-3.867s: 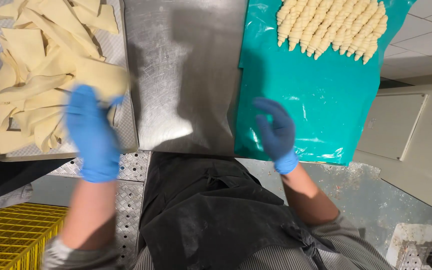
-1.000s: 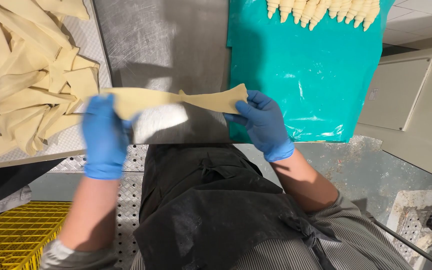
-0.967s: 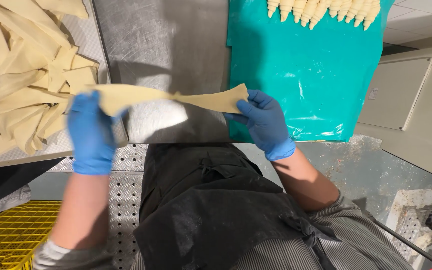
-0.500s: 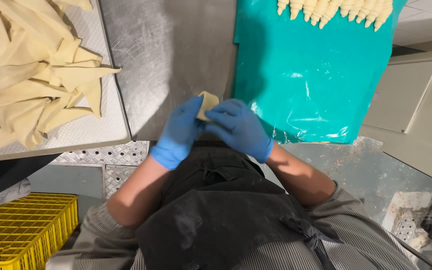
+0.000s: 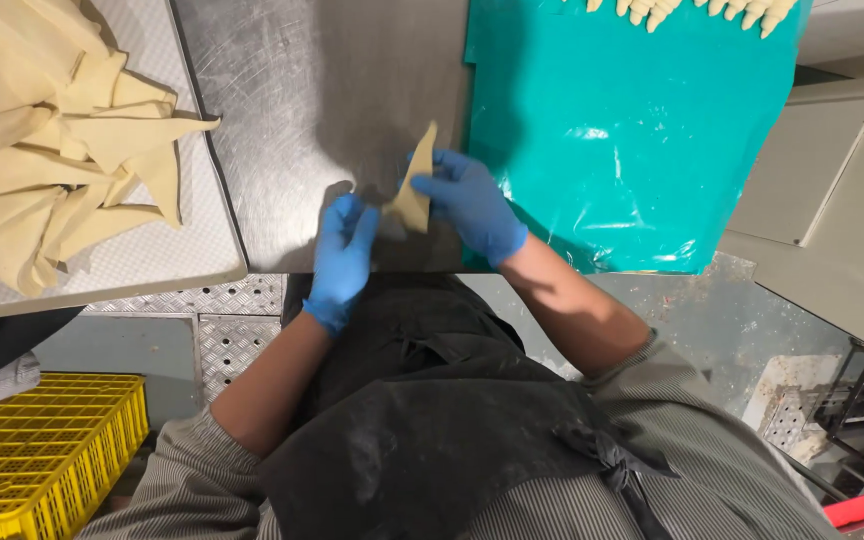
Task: Rolling triangular pieces of dough into croissant shapes on a metal workbench.
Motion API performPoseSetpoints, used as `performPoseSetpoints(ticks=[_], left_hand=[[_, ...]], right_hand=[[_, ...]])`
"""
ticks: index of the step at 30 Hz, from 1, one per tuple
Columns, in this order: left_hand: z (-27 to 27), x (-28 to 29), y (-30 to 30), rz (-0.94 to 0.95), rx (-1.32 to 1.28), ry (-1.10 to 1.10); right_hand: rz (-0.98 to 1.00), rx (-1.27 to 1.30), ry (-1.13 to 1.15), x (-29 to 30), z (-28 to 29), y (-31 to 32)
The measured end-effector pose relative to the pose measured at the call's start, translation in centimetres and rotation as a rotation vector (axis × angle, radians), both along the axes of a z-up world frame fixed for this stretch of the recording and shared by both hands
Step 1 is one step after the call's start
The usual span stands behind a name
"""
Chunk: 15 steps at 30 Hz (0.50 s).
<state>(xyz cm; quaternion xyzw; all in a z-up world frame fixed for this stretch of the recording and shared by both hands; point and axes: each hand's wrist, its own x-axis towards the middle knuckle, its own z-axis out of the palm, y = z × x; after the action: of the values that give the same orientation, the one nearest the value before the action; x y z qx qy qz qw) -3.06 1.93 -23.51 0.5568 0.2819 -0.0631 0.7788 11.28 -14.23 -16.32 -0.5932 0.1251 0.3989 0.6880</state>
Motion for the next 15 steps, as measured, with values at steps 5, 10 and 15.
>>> performPoseSetpoints(ticks=[5,10,15], left_hand=[[2.5,-0.4,0.6,-0.207,0.589,-0.295],[-3.3,-0.7,-0.6,-0.907,1.222,-0.825],[-3.0,-0.2,-0.6,-1.084,1.306,-0.676]], right_hand=[[0.233,-0.125,-0.024,-1.6,-4.4,-0.7],[0.299,-0.204,-0.118,0.2,-4.9,0.8],[0.383,-0.260,-0.337,3.7,-5.1,2.1]])
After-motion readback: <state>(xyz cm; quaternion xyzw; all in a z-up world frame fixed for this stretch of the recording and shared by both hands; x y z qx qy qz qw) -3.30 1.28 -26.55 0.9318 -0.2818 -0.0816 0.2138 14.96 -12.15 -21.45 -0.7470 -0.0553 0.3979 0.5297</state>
